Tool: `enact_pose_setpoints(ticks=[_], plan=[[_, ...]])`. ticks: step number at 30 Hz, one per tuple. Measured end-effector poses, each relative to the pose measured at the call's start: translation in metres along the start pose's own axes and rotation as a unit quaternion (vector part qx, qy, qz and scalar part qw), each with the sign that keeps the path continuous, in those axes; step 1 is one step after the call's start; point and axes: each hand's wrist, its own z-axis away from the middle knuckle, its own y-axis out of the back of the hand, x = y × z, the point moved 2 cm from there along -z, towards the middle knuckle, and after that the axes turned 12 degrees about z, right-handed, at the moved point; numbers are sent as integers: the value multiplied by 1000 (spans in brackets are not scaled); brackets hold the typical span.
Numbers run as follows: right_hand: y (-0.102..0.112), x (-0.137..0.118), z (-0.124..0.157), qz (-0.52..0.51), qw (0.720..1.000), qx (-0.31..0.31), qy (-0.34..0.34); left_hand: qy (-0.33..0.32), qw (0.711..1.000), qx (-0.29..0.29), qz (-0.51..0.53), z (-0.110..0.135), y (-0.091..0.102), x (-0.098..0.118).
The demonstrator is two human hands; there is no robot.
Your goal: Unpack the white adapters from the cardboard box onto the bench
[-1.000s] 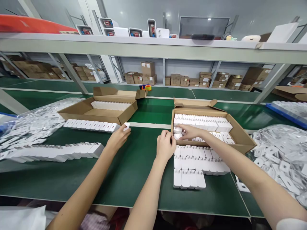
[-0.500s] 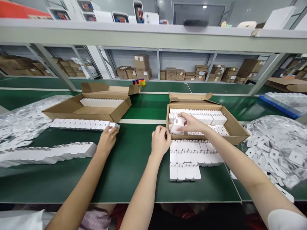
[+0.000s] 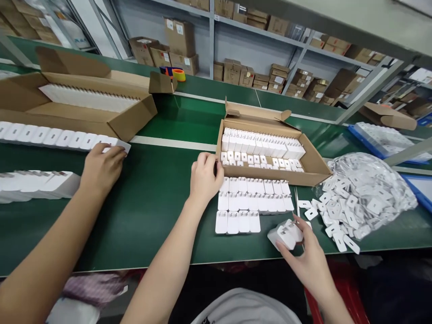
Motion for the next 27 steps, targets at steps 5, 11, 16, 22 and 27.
enact_pose_setpoints(ticks=[5, 11, 16, 22, 27], plan=[[-16, -20, 11, -14, 999, 30, 4, -5, 1000, 5, 3, 1, -2, -1], [-13, -17, 9, -61, 997, -47, 21, -18, 1000, 11, 2, 0, -1, -1], [-25, -20, -1, -142, 990, -6, 9, -19, 1000, 18, 5, 0, -1, -2], [-23, -19, -12, -99, 989, 16, 112, -16, 1000, 14, 12, 0, -1, -3], [-17, -18, -16, -138, 980, 60, 132, -24, 999, 15, 19, 0, -1, -2]])
